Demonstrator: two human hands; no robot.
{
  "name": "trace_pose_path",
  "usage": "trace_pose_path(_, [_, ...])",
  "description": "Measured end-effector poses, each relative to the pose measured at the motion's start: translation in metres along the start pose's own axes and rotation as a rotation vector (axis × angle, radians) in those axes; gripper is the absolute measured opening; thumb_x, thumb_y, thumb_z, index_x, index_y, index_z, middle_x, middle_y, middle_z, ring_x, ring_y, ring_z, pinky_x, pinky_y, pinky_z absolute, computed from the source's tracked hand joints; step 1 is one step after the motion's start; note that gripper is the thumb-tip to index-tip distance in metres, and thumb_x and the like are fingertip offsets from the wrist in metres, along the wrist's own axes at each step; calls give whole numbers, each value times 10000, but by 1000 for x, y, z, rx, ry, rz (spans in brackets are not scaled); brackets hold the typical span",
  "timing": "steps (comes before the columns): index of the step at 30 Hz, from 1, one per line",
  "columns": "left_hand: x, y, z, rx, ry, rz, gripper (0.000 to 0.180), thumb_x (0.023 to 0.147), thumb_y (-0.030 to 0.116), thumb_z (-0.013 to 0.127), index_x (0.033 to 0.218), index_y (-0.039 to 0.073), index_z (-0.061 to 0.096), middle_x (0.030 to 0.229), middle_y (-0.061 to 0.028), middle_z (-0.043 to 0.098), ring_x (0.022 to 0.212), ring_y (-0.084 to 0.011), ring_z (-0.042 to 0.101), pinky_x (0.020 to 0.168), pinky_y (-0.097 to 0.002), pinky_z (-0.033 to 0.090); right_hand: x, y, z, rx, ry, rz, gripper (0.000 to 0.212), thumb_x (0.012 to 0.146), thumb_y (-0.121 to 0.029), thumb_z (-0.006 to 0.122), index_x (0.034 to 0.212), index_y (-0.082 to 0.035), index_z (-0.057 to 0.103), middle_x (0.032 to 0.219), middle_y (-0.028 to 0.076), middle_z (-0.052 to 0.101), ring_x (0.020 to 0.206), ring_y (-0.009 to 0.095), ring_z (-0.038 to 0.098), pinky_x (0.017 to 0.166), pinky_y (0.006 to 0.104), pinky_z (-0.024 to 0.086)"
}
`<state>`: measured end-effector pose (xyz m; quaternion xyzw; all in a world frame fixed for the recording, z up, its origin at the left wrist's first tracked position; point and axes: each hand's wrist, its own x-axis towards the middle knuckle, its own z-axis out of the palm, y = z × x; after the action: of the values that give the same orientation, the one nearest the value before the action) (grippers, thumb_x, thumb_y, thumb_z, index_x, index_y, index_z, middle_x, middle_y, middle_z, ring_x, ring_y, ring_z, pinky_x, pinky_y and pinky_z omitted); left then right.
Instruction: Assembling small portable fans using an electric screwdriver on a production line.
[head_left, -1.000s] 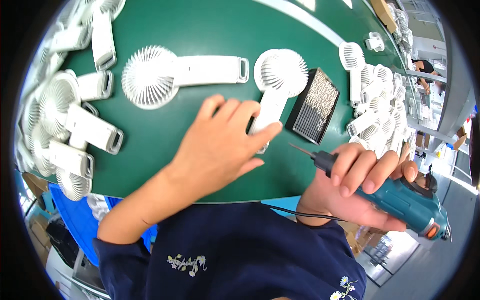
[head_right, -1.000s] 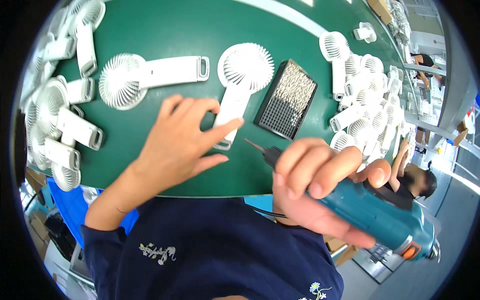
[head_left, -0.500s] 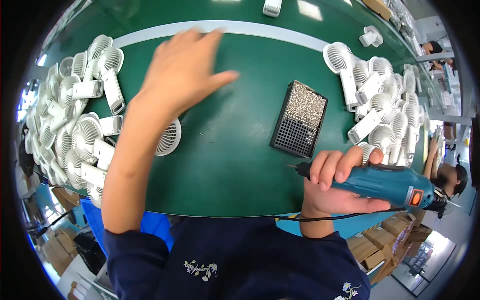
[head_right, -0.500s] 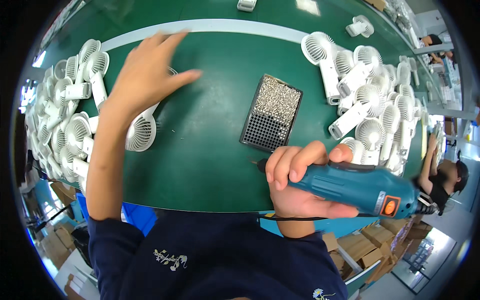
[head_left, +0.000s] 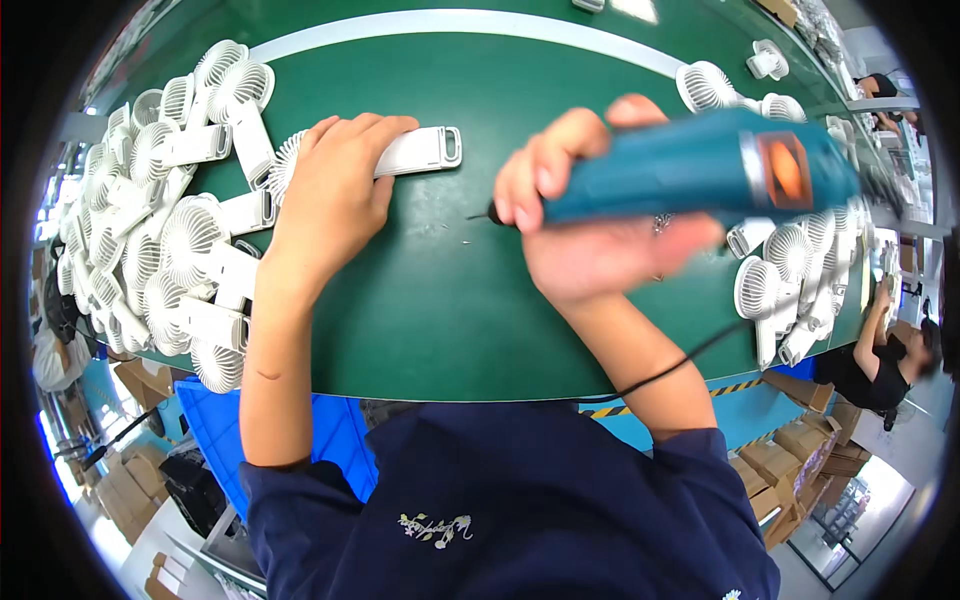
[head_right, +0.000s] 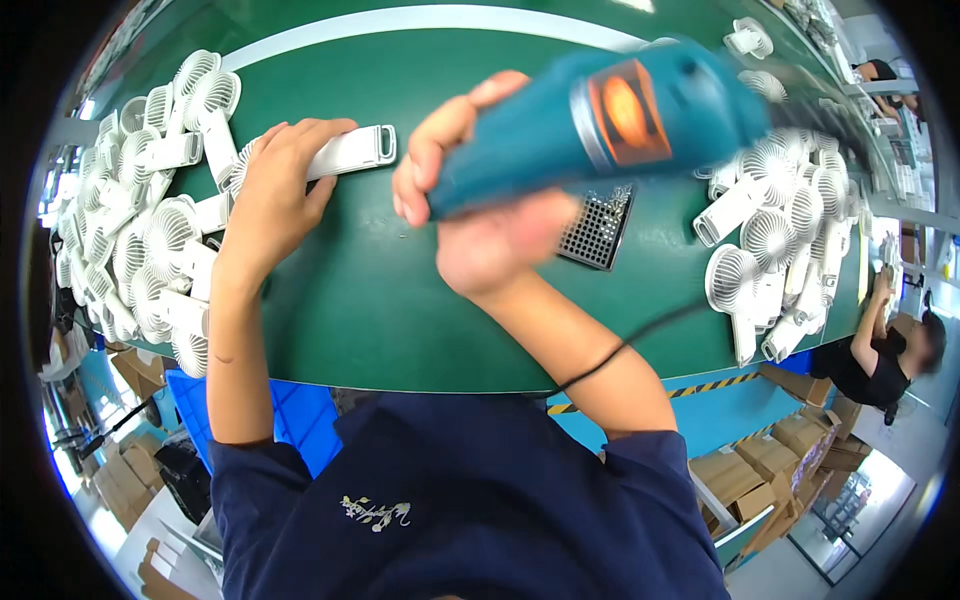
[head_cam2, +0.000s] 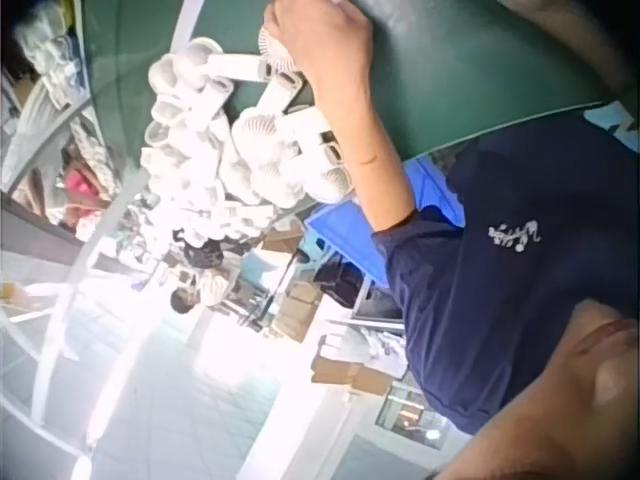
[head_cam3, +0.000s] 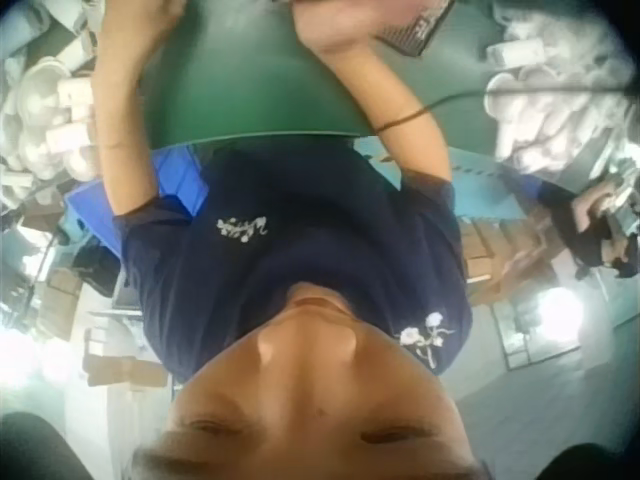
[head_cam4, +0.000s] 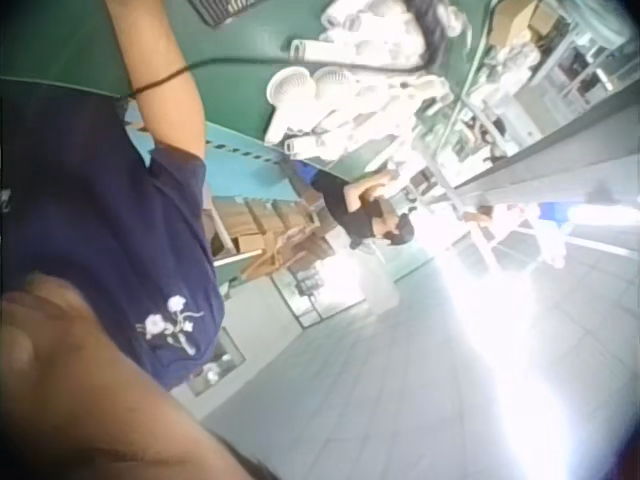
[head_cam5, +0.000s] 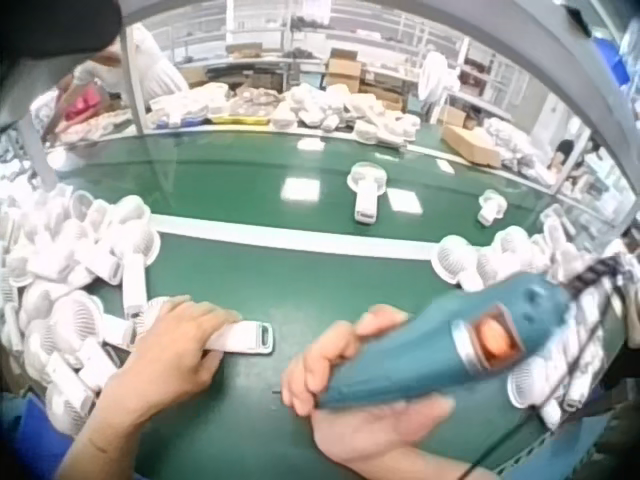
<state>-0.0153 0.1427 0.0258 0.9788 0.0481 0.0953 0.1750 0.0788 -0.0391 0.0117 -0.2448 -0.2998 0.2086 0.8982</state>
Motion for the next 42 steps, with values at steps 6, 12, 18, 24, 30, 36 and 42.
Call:
trace_pose_path(6, [1, 1, 3, -51, 9, -23, 427, 796, 47, 704, 1219, 46, 643, 1121, -124, 650, 1054, -327, 594, 1002, -417, 417, 5, 24, 3, -204, 180, 66, 865, 789, -908, 357, 1230, -169, 439, 728, 65, 510, 454, 152, 456, 456, 307, 423])
trace_pose_path(12, [-20, 21, -5, -50, -79, -52, 361, 787, 124, 747, 1120, 26, 648, 1035, -135, 636, 955, -320, 631, 847, -413, 501, 1, -15, 13, 40, 51, -3, 894, 769, -912, 391, 1314, -204, 424, 805, 92, 530, 529, 187, 519, 500, 359, 439])
trace_pose_path(18, [-24, 38, 0, -214, 78, -9, 438, 735, 73, 783, 1154, 45, 661, 1024, -74, 609, 917, -307, 614, 826, -415, 506, 16, -37, 26, -78, -68, -72, 795, 880, -788, 423, 1344, -143, 456, 854, 38, 512, 508, 129, 438, 463, 295, 416])
trace_pose_path(24, [-12, 25, 10, -652, 40, 101, 237, 661, 57, 830, 879, 62, 736, 858, -40, 580, 827, -215, 568, 771, -346, 449, 20, -29, 19, -46, -64, -28, 794, 875, -787, 438, 1345, -148, 454, 862, 30, 516, 528, 126, 457, 468, 296, 421])
trace_pose_path(30, [-10, 20, 13, -556, 69, 94, 175, 666, 64, 823, 804, 55, 716, 794, -21, 590, 786, -211, 556, 760, -325, 415, 33, -18, 11, -37, -204, 64, 856, 848, -810, 460, 1403, -163, 386, 900, 51, 510, 581, 153, 497, 533, 329, 432])
trace_pose_path(36, [-9, 17, 15, -543, 133, 56, 162, 715, 102, 810, 769, 69, 661, 788, -35, 589, 762, -240, 579, 721, -358, 408, 63, -22, 24, -148, -513, 297, 905, 827, -788, 544, 1459, -190, 294, 940, 76, 498, 640, 180, 532, 598, 344, 440])
trace_pose_path(42, [-11, 14, 16, -550, 158, 46, 136, 742, 81, 788, 806, 48, 673, 792, -49, 583, 757, -258, 585, 702, -366, 436, 66, -9, 29, -93, -463, 227, 967, 792, -852, 496, 1465, -188, 293, 933, 80, 501, 621, 187, 533, 555, 350, 444])
